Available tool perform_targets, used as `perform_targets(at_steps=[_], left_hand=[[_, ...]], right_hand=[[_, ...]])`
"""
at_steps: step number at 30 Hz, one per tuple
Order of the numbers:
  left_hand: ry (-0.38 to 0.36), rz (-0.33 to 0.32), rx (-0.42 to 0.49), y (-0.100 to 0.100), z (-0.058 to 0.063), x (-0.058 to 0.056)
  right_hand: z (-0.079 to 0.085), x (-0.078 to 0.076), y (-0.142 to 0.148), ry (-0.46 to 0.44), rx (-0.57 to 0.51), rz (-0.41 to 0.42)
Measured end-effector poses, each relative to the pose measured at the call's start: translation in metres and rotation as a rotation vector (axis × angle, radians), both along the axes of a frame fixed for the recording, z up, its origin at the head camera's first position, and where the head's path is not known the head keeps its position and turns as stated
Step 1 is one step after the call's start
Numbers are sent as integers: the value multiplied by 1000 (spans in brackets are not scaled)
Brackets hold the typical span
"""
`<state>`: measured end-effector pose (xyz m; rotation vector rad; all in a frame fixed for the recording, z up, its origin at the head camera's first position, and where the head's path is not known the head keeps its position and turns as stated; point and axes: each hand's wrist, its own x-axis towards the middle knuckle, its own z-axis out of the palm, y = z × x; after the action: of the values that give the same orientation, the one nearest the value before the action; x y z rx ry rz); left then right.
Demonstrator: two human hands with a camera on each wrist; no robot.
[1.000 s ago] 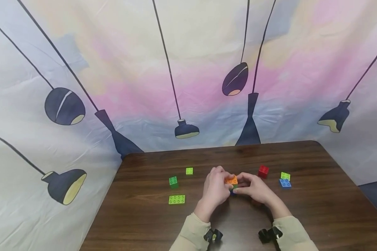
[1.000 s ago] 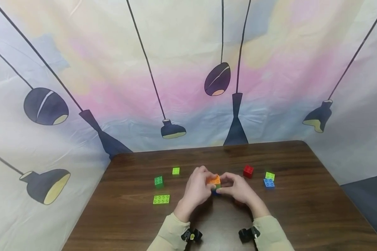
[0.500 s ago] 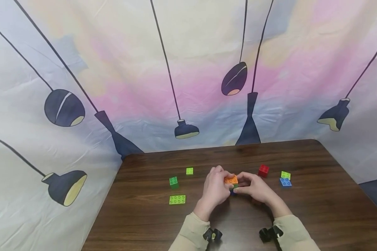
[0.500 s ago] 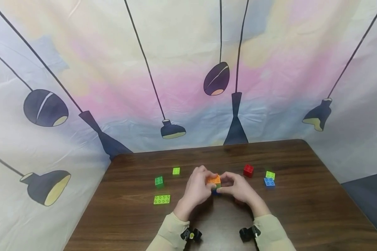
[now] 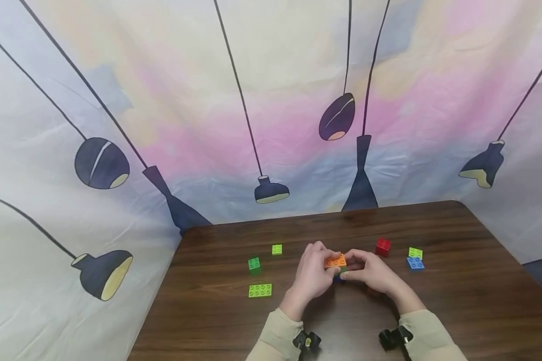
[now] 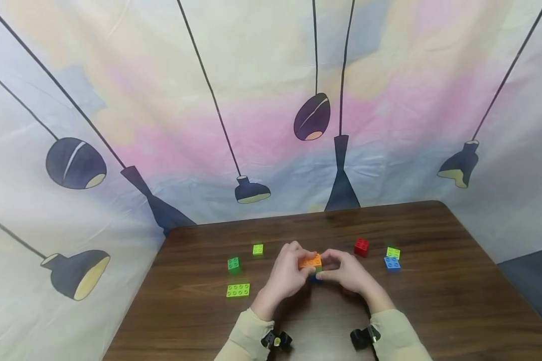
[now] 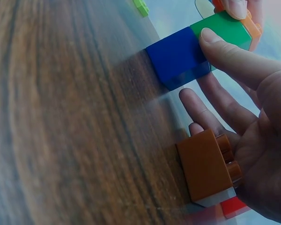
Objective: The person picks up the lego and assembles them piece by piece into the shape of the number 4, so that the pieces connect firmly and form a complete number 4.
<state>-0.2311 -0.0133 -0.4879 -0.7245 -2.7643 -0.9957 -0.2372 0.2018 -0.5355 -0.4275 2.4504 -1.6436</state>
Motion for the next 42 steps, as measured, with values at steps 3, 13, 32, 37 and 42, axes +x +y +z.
perform_targets(at_steps=[3,13,32,37,42], left_hand=[[-19,-38,46,-4,-5,-4],[-98,-34,167,-22,-7,-7],[-89,-98,150,-91,-12,4],[-114,-102,91,-115,-15,7],[-116,-124,29,-142,-18,10]], right_hand=[[0,0,1,1,2,2],[-1,1,-1,4,1,15],[6,4,-4,-37,26,-49],[4,4,-4,-37,30,-53],[3,3,-3,-39,35,-49]])
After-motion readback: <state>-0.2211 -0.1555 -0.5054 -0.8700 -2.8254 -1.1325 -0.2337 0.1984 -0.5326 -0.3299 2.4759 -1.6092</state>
